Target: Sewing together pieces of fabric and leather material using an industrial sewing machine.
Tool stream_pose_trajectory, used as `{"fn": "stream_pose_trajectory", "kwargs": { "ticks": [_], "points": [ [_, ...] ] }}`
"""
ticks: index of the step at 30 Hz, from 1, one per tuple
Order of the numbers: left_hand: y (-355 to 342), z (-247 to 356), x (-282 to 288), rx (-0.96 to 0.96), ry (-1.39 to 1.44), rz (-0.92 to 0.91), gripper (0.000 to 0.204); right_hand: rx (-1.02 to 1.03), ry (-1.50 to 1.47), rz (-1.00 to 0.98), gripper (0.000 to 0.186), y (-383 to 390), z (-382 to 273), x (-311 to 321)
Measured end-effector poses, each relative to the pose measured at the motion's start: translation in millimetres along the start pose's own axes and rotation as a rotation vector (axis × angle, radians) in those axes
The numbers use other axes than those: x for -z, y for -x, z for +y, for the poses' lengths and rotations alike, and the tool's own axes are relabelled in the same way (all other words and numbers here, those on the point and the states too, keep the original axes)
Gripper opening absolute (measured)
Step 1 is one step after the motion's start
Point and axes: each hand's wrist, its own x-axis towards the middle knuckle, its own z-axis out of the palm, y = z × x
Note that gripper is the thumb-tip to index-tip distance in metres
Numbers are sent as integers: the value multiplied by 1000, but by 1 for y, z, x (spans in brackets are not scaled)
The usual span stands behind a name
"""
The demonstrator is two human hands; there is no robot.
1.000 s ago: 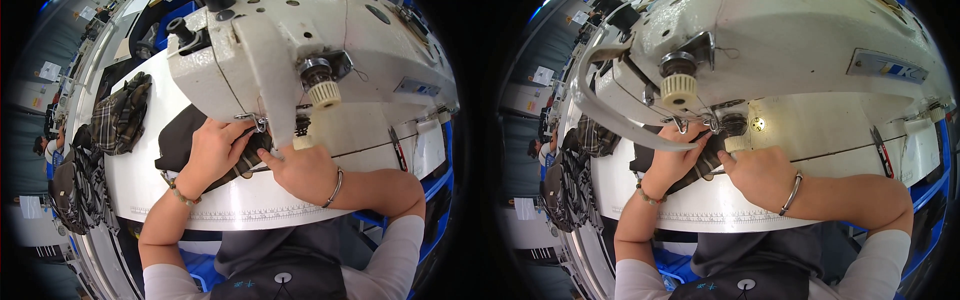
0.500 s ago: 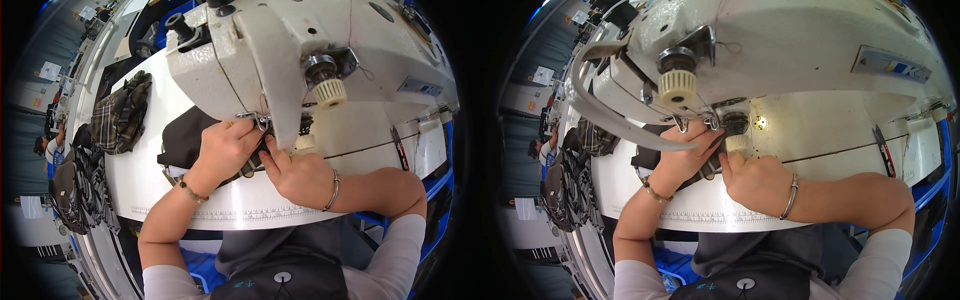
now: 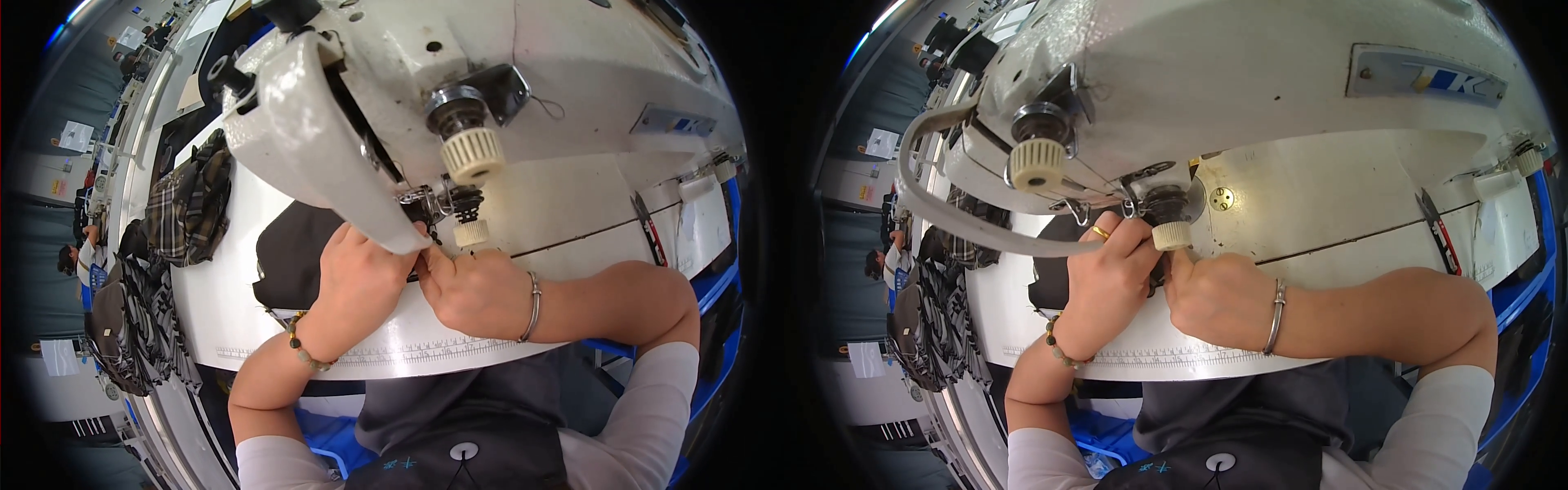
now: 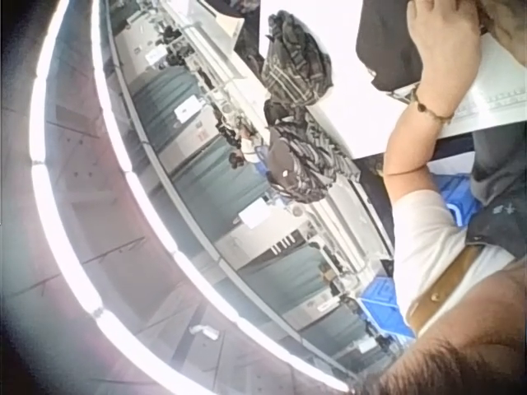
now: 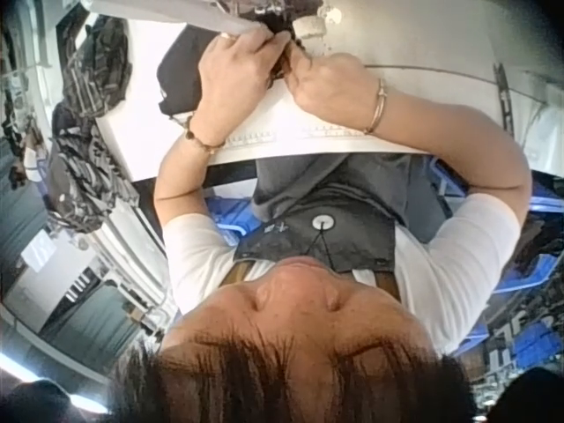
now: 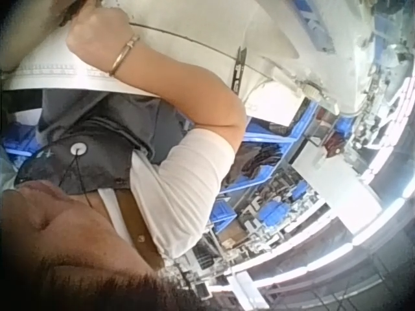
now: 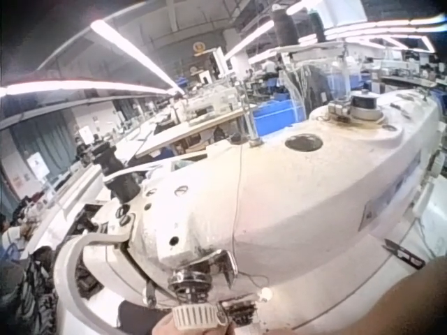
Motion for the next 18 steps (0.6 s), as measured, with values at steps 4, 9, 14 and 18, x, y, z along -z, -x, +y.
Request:
{"fn": "stream_pose_trajectory", "kwargs": {
  "ticks": [4, 9, 14, 18],
  "points": [
    [-4, 3, 4, -2, -11, -47, 28, 4, 4, -3, 25, 2, 2, 2],
    [-8, 3, 5, 10, -11, -45, 25, -23, 23, 52, 19, -1, 0, -2],
    [-10, -1, -7, 38, -22, -2, 22, -40, 66, 108, 13, -1, 4, -10],
    [-8, -2, -10, 54, -2, 24, 23, -53, 33, 41, 21, 0, 6, -7]
  ]
}}
